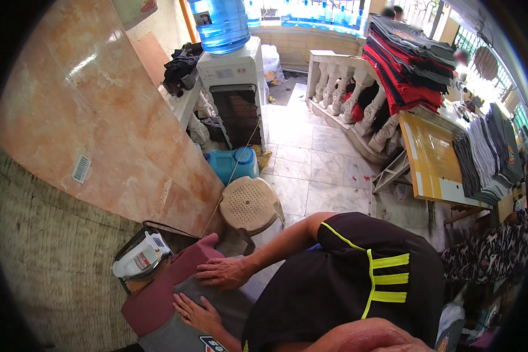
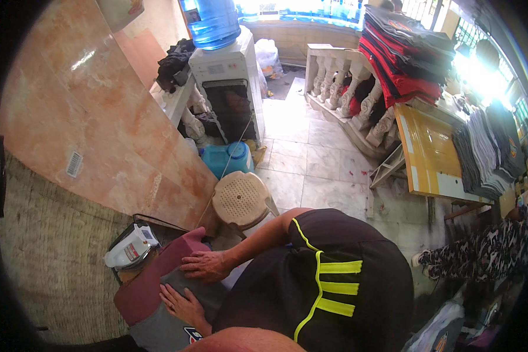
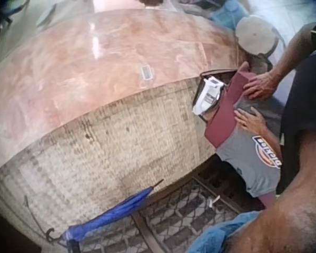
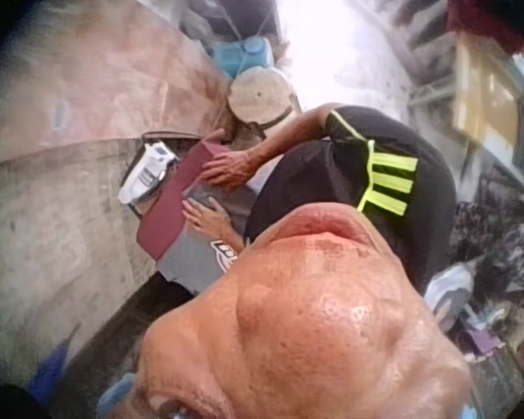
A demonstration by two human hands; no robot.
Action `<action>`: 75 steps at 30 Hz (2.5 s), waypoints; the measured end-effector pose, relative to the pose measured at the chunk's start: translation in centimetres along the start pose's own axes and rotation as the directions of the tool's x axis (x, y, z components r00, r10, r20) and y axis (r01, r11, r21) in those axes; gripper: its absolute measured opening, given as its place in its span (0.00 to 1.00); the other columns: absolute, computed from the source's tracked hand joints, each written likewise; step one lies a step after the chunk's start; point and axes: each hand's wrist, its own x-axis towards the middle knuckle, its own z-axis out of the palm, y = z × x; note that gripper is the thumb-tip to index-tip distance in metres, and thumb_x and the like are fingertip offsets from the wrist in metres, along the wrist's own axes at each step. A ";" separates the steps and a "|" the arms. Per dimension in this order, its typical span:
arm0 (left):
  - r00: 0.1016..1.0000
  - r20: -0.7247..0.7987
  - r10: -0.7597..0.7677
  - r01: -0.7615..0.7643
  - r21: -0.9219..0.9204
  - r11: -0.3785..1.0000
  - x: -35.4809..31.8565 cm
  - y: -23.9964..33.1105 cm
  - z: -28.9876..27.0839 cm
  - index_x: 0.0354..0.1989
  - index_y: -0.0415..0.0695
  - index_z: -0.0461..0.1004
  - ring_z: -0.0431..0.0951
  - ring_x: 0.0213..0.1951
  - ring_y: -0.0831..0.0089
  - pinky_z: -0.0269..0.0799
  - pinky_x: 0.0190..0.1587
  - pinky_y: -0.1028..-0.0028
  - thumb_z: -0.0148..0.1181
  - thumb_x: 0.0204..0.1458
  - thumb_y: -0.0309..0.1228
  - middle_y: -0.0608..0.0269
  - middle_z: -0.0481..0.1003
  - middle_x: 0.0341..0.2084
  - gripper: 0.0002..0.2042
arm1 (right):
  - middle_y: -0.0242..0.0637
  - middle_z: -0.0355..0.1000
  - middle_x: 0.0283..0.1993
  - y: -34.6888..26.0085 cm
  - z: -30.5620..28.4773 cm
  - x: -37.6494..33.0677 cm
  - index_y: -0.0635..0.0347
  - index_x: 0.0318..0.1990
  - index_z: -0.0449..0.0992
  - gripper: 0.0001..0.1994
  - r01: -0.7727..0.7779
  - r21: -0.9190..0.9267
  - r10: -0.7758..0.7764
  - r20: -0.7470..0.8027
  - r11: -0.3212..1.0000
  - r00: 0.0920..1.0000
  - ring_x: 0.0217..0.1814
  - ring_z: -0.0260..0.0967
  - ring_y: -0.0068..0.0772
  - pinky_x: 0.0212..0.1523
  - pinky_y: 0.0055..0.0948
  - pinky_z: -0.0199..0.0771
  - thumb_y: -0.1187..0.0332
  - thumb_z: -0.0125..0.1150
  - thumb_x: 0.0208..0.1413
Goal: The person irons a grey t-shirt with a Dickies logo on a pink ironing board. They smooth the fabric with their hands and use a white electric iron to press the garment, flipping it over to iron both sides.
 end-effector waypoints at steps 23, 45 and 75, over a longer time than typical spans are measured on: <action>0.997 0.064 0.032 -0.036 0.065 0.997 1.2 0.9 -1.9 0.72 0.45 0.53 0.54 0.72 0.52 0.53 0.67 0.48 0.48 0.61 0.48 0.53 0.56 0.71 0.33 | 0.51 0.48 0.76 5.5 2.2 5.7 0.63 0.70 0.56 0.47 0.188 0.223 -0.205 0.053 0.957 0.977 0.79 0.38 0.57 0.72 0.59 0.38 0.41 0.64 0.49; 0.991 0.113 0.071 -0.095 0.222 0.970 1.8 1.2 -2.8 0.71 0.43 0.55 0.57 0.70 0.50 0.60 0.66 0.56 0.47 0.61 0.48 0.52 0.57 0.70 0.33 | 0.46 0.53 0.74 5.5 1.8 6.2 0.62 0.67 0.61 0.46 0.186 0.216 -0.183 -0.033 0.958 0.982 0.77 0.44 0.54 0.69 0.58 0.43 0.37 0.62 0.47; 0.885 -0.166 -0.435 0.457 0.122 0.881 -3.1 -2.8 1.9 0.71 0.37 0.53 0.53 0.69 0.39 0.52 0.66 0.42 0.47 0.59 0.62 0.40 0.52 0.70 0.43 | 0.43 0.49 0.77 1.1 0.3 8.5 0.54 0.72 0.55 0.42 0.048 0.034 -0.057 0.336 0.998 0.940 0.79 0.43 0.50 0.73 0.58 0.44 0.47 0.63 0.52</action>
